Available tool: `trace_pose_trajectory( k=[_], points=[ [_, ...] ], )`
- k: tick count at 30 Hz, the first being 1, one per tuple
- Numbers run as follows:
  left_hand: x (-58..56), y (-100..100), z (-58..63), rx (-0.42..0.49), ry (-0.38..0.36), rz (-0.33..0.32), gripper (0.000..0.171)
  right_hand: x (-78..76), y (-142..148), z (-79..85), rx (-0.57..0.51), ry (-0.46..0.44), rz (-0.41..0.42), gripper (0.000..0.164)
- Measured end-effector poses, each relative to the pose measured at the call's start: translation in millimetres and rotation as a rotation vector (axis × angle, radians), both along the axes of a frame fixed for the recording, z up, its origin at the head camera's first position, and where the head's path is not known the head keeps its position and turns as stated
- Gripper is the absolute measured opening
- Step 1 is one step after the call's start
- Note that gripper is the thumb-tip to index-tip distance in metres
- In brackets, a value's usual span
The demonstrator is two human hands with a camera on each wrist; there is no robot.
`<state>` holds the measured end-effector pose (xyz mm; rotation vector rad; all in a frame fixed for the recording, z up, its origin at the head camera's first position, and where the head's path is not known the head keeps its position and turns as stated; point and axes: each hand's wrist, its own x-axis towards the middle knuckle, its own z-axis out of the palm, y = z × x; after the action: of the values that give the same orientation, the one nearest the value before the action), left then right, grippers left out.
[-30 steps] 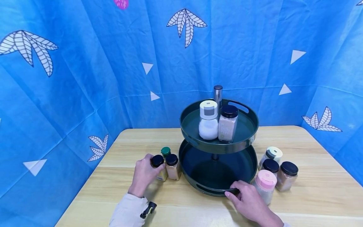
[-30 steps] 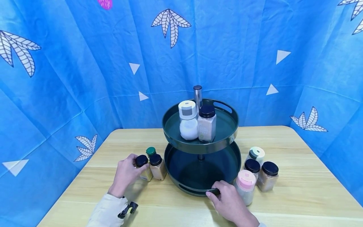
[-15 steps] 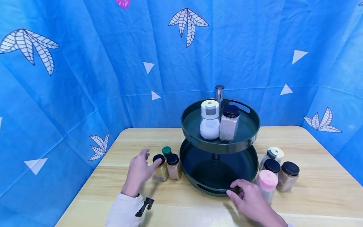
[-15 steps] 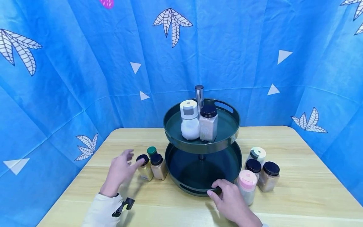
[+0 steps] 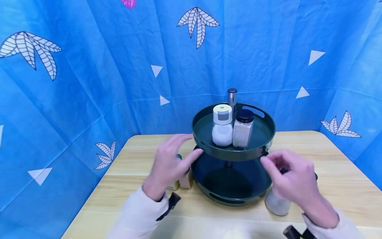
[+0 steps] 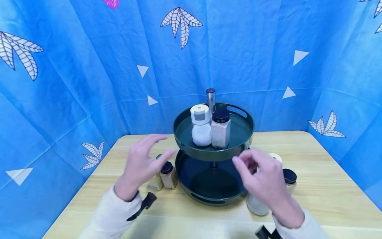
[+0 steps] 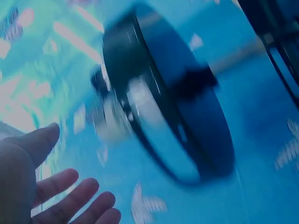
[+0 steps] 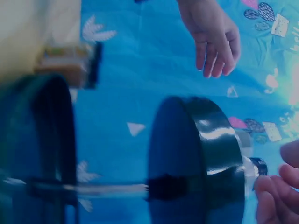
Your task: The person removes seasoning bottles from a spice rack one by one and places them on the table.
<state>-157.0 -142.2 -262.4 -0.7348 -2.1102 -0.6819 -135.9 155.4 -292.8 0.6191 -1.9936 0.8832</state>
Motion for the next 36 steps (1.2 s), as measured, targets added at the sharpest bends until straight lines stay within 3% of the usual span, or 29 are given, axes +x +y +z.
trace_pose_trajectory(
  k=[3,6,10,14,19,22,29,36],
  points=[
    [-1.3,28,4.3,-0.072,-0.033,-0.06,0.043,-15.8,0,19.2,-0.037,0.054,-0.031,0.019],
    [-4.3,48,2.2,-0.108,-0.064,-0.07,0.042,-32.6,-3,30.3,-0.009,0.056,-0.05,0.032],
    [-9.7,64,-5.2,-0.145,-0.099,-0.039,0.029,-51.5,-7,38.3,0.093,-0.003,-0.021,0.047],
    [-10.9,72,-11.5,-0.145,-0.112,-0.038,0.021,-63.8,-9,45.6,0.177,-0.105,0.008,0.052],
    [-9.9,82,-15.2,-0.115,-0.074,-0.057,0.018,-73.2,-9,54.1,0.215,-0.264,0.003,0.059],
    [-8.9,91,-17.0,-0.131,-0.031,-0.033,0.017,-76.0,-7,58.5,0.234,-0.344,-0.009,0.062],
    [-5.2,111,-18.3,-0.205,0.07,0.064,0.018,-79.2,0,63.9,0.263,-0.393,0.019,0.06],
    [-3.8,115,-18.6,-0.182,0.047,0.038,0.015,-83.1,8,66.3,0.253,-0.441,0.117,0.059]
  ],
)
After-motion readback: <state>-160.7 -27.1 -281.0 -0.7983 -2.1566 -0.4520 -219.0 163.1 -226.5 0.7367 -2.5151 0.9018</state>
